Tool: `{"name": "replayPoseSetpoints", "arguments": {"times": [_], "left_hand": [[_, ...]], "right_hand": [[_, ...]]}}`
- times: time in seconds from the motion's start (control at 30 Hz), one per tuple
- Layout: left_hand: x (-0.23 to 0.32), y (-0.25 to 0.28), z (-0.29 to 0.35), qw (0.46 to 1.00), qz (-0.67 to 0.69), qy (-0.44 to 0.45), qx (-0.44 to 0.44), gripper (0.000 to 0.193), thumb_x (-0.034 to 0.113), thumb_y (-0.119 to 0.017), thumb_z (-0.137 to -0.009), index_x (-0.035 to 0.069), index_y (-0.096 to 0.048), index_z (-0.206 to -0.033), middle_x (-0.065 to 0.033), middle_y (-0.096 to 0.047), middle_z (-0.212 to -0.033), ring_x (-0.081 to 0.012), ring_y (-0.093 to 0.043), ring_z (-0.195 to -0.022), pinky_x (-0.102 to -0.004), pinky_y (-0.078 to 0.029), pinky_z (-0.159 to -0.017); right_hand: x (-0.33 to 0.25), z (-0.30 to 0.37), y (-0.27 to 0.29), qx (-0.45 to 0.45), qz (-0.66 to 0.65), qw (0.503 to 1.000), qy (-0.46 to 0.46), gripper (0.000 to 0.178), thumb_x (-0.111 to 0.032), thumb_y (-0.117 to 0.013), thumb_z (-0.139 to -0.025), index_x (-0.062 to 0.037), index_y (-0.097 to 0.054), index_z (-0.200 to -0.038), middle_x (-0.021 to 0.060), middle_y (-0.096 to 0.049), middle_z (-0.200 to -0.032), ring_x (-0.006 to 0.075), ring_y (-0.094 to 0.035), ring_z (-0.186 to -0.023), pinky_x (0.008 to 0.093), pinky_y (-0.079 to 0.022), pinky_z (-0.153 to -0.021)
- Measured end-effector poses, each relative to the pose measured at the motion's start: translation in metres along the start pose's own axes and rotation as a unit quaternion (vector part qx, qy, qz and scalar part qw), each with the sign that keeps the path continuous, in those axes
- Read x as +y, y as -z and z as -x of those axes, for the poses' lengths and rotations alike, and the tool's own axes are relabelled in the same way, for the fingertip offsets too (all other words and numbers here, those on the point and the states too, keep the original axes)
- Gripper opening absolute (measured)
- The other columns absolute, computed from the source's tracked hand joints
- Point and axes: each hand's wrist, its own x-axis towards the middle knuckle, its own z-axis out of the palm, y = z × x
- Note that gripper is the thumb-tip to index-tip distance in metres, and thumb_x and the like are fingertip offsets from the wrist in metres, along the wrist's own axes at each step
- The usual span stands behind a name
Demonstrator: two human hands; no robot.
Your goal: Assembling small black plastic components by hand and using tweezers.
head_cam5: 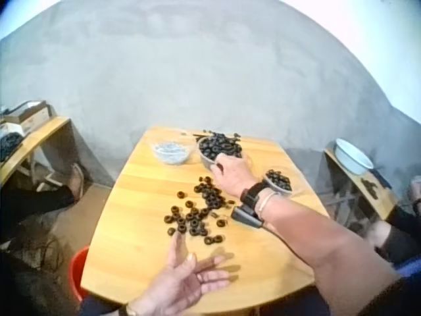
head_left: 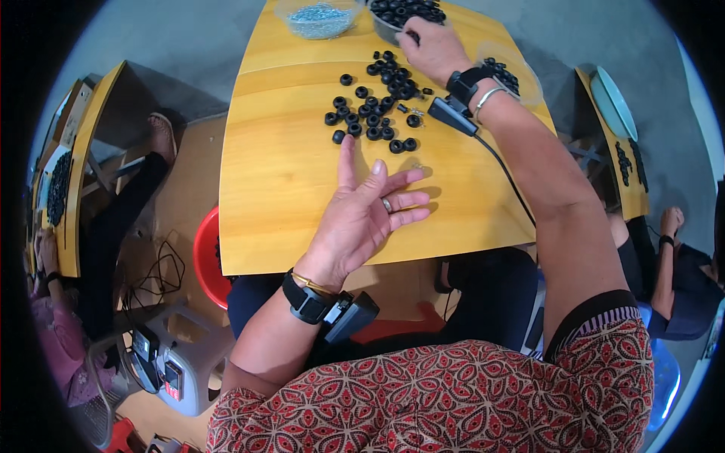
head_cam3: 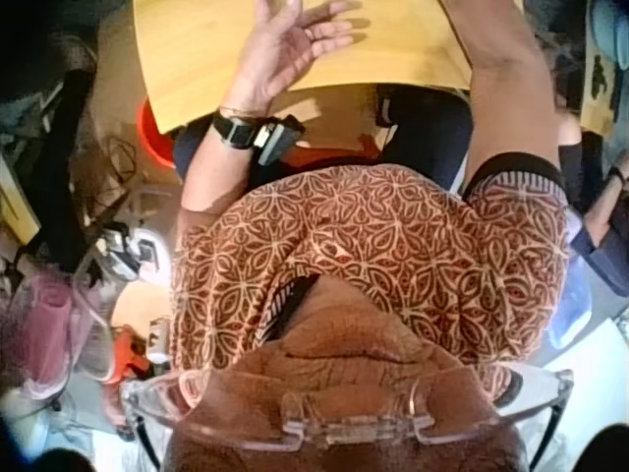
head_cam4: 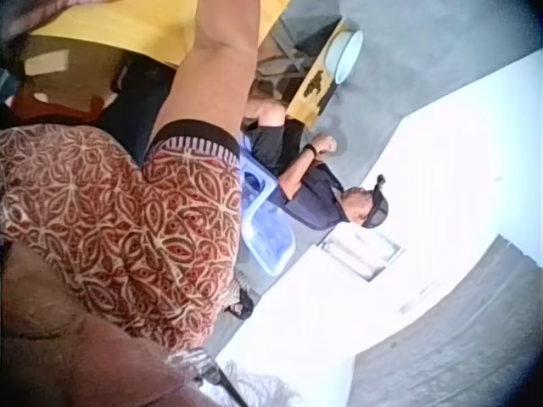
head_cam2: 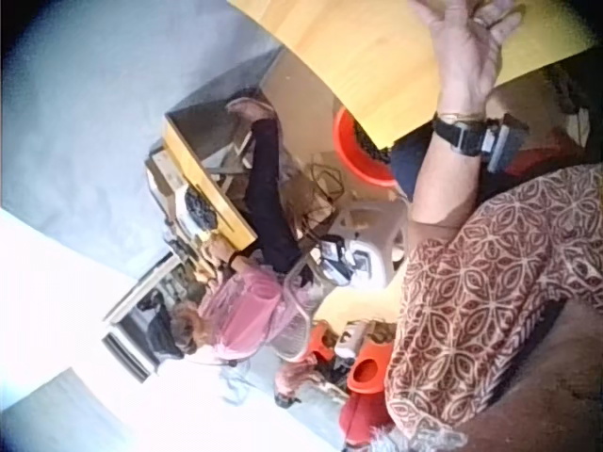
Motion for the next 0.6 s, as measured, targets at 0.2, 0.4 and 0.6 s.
{"name": "replayPoseSetpoints", "arguments": {"times": [0.2,0.4,0.6], "left_hand": [[0.0,-0.002,-0.002,1.0,-0.002,0.006,0.001,0.069,0.026,-0.043,-0.089,0.036,0.012,-0.13,-0.0263,-0.039,-0.118,-0.0293,-0.054,-0.093,-0.0419,-0.047,-0.079],[-0.001,-0.002,-0.003,1.0,-0.009,-0.001,0.005,0.065,0.03,-0.042,-0.089,0.034,0.007,-0.131,-0.026,-0.036,-0.122,-0.0313,-0.049,-0.101,-0.0429,-0.044,-0.083],[-0.002,-0.002,-0.002,1.0,-0.019,-0.004,0.008,0.06,0.034,-0.039,-0.089,0.032,0.002,-0.132,-0.0262,-0.033,-0.124,-0.033,-0.047,-0.105,-0.0439,-0.042,-0.086]], "right_hand": [[0.007,0.016,-0.011,-0.077,-0.039,0.995,-0.041,0.026,-0.028,-0.053,-0.077,-0.0041,-0.054,-0.087,0.0153,-0.059,-0.079,0.0313,-0.057,-0.076,0.0368,-0.044,-0.068],[-0.002,0.028,-0.016,-0.071,-0.037,0.997,0.01,0.031,-0.029,-0.052,-0.079,-0.0057,-0.055,-0.099,0.0161,-0.058,-0.092,0.0306,-0.055,-0.086,0.0367,-0.043,-0.077],[0.012,0.037,0.021,-0.104,-0.401,0.902,-0.124,0.035,-0.03,-0.041,-0.088,-0.0072,-0.051,-0.112,0.0086,-0.053,-0.106,0.0158,-0.047,-0.102,0.0264,-0.036,-0.088]]}}
